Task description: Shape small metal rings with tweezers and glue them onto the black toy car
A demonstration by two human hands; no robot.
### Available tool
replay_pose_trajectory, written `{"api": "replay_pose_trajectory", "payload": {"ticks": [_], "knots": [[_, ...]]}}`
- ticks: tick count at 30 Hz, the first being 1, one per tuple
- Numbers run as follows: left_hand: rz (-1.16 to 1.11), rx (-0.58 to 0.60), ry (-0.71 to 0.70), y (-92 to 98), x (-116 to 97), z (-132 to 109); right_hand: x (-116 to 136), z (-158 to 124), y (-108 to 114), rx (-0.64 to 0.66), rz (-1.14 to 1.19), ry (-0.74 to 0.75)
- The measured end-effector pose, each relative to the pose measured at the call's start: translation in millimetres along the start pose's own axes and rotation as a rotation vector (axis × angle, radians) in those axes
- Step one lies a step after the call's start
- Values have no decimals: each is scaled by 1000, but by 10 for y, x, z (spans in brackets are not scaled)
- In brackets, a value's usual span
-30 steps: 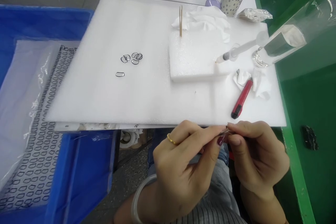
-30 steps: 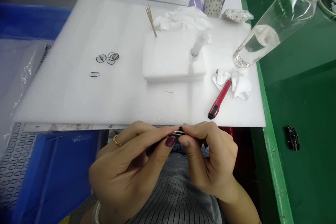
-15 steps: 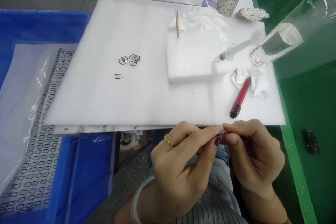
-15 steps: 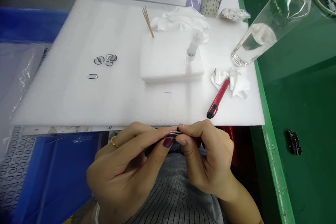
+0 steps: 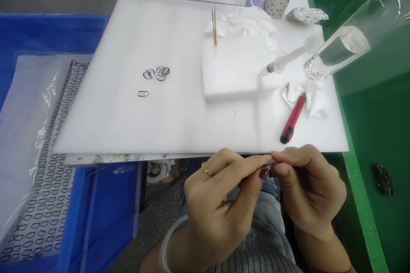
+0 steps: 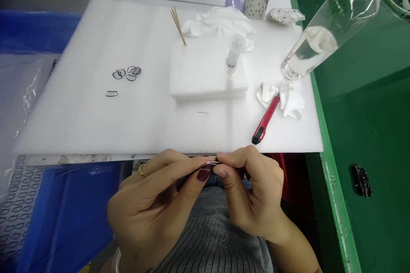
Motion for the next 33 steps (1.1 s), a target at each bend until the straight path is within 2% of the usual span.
{"api": "replay_pose_trajectory", "payload": {"ticks": [19,33], "knots": [[-18,21,7,-10,21,15,-36,10,-12,99,69,-43],[-65,49,58,-14,59,-1,37,49,38,44,-57,98]]}}
Point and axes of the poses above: each hand's wrist, its own z-axis towards the middle knuckle, its own y-axis out of the back of the hand, x = y × z, the point moved 7 cm from there along z, towards the middle knuckle, and after that the axes turned 8 degrees about -x, right-handed, at the moved point
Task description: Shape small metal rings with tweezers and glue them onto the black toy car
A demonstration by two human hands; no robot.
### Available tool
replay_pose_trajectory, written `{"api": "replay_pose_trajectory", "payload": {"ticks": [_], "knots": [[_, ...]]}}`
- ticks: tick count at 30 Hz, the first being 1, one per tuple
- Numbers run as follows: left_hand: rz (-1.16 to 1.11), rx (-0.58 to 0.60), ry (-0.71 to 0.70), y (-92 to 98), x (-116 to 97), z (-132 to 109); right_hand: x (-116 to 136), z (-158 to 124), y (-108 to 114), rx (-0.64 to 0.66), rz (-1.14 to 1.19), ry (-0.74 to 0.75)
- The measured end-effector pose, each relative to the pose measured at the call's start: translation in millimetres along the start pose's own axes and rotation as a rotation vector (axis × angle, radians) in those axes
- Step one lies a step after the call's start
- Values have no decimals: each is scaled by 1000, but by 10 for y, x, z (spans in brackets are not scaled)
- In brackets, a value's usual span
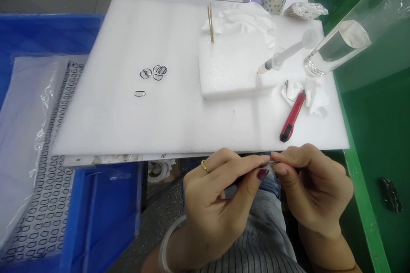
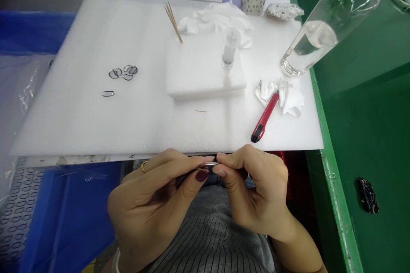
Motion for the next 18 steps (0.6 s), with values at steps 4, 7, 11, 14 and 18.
{"api": "replay_pose_trajectory", "payload": {"ticks": [4,7,11,14,18], "knots": [[-13,14,32,-3,22,-22,10,-8,-10,-34,-34,49],[-25,12,50,-1,40,-22,40,-19,-23,-71,-78,118],[-28,20,41,-12,42,3,52,-60,-18,-130,-84,174],[-26,24,33,-18,35,20,-84,-92,74,-255,-3,22],[-42,26,67,-24,55,29,-206,-120,149,-337,114,-89]]}}
Point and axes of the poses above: each hand's wrist, its own z-axis towards the middle knuckle, its own y-axis out of the back of the hand, x = y × z, the point moved 7 cm from there along z, towards the middle knuckle, and after that the axes turned 8 degrees about -x, right-handed, at the moved point
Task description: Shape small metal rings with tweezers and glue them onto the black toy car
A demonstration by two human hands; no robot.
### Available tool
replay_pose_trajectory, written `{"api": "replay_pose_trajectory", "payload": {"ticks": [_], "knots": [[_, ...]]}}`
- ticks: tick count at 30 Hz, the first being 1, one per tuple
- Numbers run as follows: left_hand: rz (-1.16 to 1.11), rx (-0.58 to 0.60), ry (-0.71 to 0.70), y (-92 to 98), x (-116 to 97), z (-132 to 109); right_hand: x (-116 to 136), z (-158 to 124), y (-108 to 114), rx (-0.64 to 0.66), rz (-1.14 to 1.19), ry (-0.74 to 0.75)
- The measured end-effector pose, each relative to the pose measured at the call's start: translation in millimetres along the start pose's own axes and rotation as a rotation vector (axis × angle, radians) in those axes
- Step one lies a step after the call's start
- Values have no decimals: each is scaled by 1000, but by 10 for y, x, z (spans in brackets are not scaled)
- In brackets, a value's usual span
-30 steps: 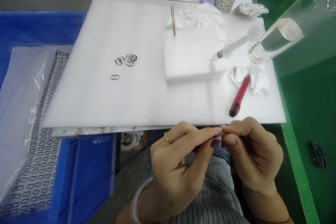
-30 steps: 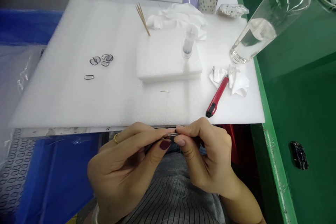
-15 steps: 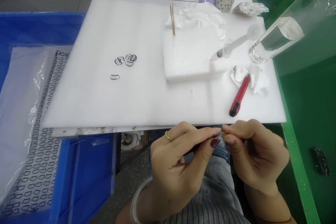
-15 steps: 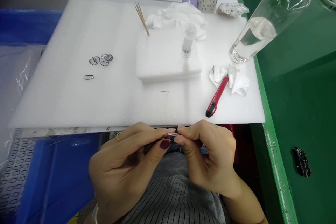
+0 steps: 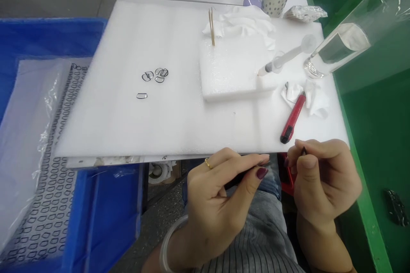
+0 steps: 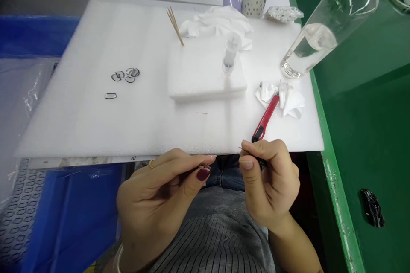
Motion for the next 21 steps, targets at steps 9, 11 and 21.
{"api": "replay_pose_trajectory", "payload": {"ticks": [9,11,21], "knots": [[-115,31,127,-42,73,-30,-49,-38,-39,117,67,-113],[-272,77,298,-96,182,-61,-38,-52,-68,154,60,-127],[-864,276,892,-379,399,-204,-12,-81,-156,260,31,-173]]}}
Point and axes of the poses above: each hand's wrist, its own z-axis towards the middle knuckle, its own y-axis out of the back of the hand, x = y × z, the point moved 7 cm from there along z, towards the middle knuckle, and after that the axes turned 8 degrees about -x, right-handed, at the moved point
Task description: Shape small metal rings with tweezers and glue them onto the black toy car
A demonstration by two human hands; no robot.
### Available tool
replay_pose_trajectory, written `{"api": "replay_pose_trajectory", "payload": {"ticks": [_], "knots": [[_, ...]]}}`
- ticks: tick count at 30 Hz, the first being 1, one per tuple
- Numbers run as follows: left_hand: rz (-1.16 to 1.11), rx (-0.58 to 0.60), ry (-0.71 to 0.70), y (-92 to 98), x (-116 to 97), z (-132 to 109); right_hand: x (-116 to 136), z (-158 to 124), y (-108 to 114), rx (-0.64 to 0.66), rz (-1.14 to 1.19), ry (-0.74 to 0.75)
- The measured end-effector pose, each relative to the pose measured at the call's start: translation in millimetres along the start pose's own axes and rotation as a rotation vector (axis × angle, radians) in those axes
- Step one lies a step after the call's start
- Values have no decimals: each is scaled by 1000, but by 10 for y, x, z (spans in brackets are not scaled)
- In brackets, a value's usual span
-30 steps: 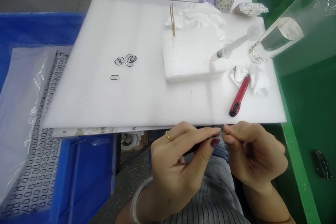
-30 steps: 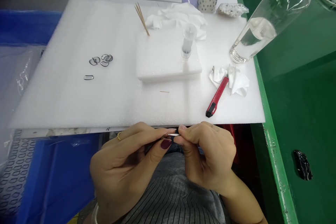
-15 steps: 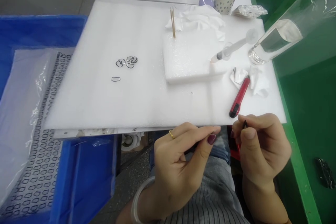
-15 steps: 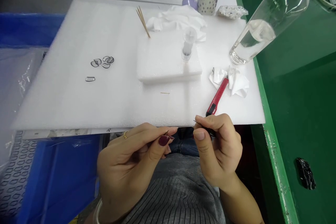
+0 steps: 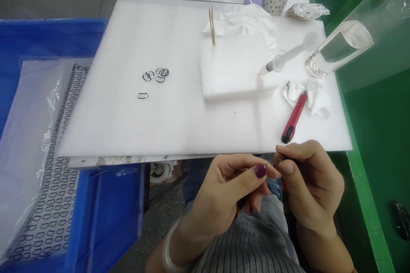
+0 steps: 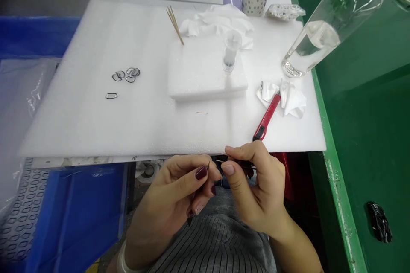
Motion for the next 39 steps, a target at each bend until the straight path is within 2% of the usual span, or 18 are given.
{"api": "replay_pose_trajectory", "payload": {"ticks": [8,13,20,25,27,32,35,37,39], "knots": [[-92,47,101,-52,43,-5,3,6,-33,63,-1,10],[-99,41,103,-45,47,-18,7,7,-27,104,-15,6],[-77,30,93,-37,50,-2,140,85,-88,211,-139,84],[-34,29,99,-52,72,-15,221,113,-80,202,-193,150],[-6,8,104,-56,86,-43,245,95,-44,154,-218,169],[62,-55,64,-69,102,-148,226,-15,208,-137,-254,143],[49,-63,38,-79,117,-216,128,2,337,-207,-253,133],[45,-65,27,-83,120,-256,51,109,459,-286,-376,180],[56,-79,10,-83,104,-285,-45,277,568,-360,-599,239]]}}
Point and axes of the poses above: each hand's wrist, its own z-axis towards the middle knuckle, its own y-axis out of the back of the hand, x = y × z, the point moved 7 cm from there along z, towards the middle knuckle, and after that the axes turned 8 degrees about -x, right-handed, at the moved point
